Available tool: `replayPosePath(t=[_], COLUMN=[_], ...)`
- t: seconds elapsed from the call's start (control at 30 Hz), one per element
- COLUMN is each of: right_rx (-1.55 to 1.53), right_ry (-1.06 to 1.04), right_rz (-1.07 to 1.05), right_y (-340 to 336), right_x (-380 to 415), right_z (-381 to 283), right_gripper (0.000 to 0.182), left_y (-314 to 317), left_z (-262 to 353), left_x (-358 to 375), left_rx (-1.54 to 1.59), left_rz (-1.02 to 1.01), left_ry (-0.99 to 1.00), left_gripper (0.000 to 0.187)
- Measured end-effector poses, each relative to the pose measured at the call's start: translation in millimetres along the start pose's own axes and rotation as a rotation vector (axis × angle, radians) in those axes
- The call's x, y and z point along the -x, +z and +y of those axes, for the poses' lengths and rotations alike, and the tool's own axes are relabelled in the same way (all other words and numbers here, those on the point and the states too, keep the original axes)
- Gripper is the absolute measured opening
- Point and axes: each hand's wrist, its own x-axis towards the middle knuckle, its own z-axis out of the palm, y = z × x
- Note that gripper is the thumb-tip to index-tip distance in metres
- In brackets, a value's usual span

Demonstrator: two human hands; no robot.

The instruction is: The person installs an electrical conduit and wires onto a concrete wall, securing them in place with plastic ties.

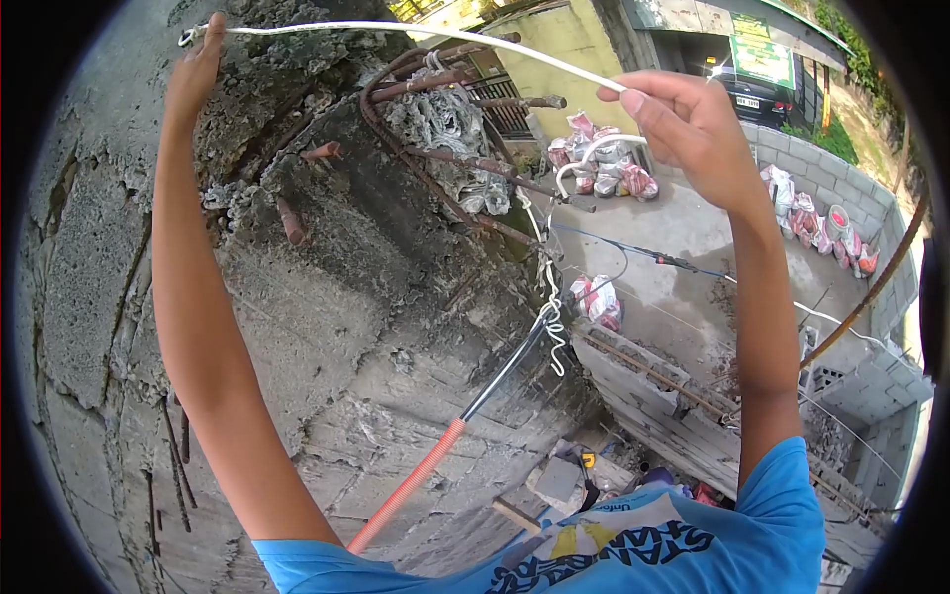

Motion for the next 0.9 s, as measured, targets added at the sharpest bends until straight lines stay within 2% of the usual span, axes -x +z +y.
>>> replayPosePath(t=[0.07, 0.1, 0.2, 0.3, 0.4, 0.47, 0.5, 0.6, 0.63, 0.67, 0.7, 0.73, 0.77, 0.8, 0.87, 0.9], right_rx=[-0.019, -0.029, 0.009, -0.014, -0.032, -0.147, -0.299, -0.69, -0.749, -0.801, -0.809, -0.749, -0.69, -0.516, -0.167, -0.119], right_ry=[-0.011, -0.028, -0.072, -0.057, -0.047, -0.078, -0.118, -0.225, -0.193, -0.173, 0.071, 0.081, 0.087, -0.013, -0.212, -0.252], right_rz=[0.006, 0.009, 0.106, 0.213, 0.257, 0.241, 0.204, 0.094, 0.16, 0.033, 0.286, 0.266, 0.247, 0.278, 0.32, 0.279], right_y=[-17.4, -25.2, -44.3, -52.9, -63.2, -60.6, -61.0, -67.4, -65.1, -82.8, -72.2, -75.3, -77.2, -74.8, -66.6, -64.4], right_x=[-13.6, -23.2, -55.2, -91.9, -120.2, -133.3, -137.1, -152.8, -156.8, -174.0, -188.5, -201.1, -204.7, -197.6, -178.4, -169.8], right_z=[1.0, 2.3, 33.9, 62.8, 83.3, 104.4, 110.3, 128.9, 131.7, 162.7, 190.4, 202.4, 208.2, 196.9, 158.7, 151.5], right_gripper=[0.031, 0.029, 0.029, 0.03, 0.03, 0.03, 0.027, 0.027, 0.023, 0.023, 0.04, 0.033, 0.027, 0.027, 0.027, 0.028], left_y=[-11.9, -26.5, -54.0, -79.1, -82.7, -73.1, -70.9, -42.8, -8.9, 26.9, 52.8, 71.4, 63.0, 44.9, 24.7, 47.2], left_z=[8.9, 20.5, 83.3, 142.3, 185.2, 217.0, 232.8, 262.4, 255.6, 245.0, 240.3, 237.1, 237.9, 244.5, 269.2, 256.9], left_x=[10.7, 11.9, 62.3, 82.5, 100.1, 121.3, 137.1, 140.5, 130.0, 115.0, 96.6, 89.1, 91.7, 94.3, 120.5, 95.8], left_rx=[0.042, -0.09, -0.178, 0.192, 0.087, 0.215, 0.191, 0.23, 0.336, 0.45, 0.496, 0.542, 0.643, 0.725, 1.13, 1.29], left_rz=[-0.083, -0.172, 0.254, -0.202, -0.311, -0.322, -0.219, -0.366, -0.197, -0.018, -0.011, -0.007, -0.221, -0.431, -0.331, -0.451], left_ry=[-0.05, -0.012, 0.37, 0.443, 0.57, 0.534, 0.552, 0.45, 0.643, 0.827, 0.774, 0.72, 0.478, 0.232, -0.323, -0.402], left_gripper=[0.083, 0.078, 0.059, 0.041, 0.035, 0.037, 0.038, 0.043, 0.036, 0.03, 0.029, 0.029, 0.031, 0.035, 0.045, 0.052])
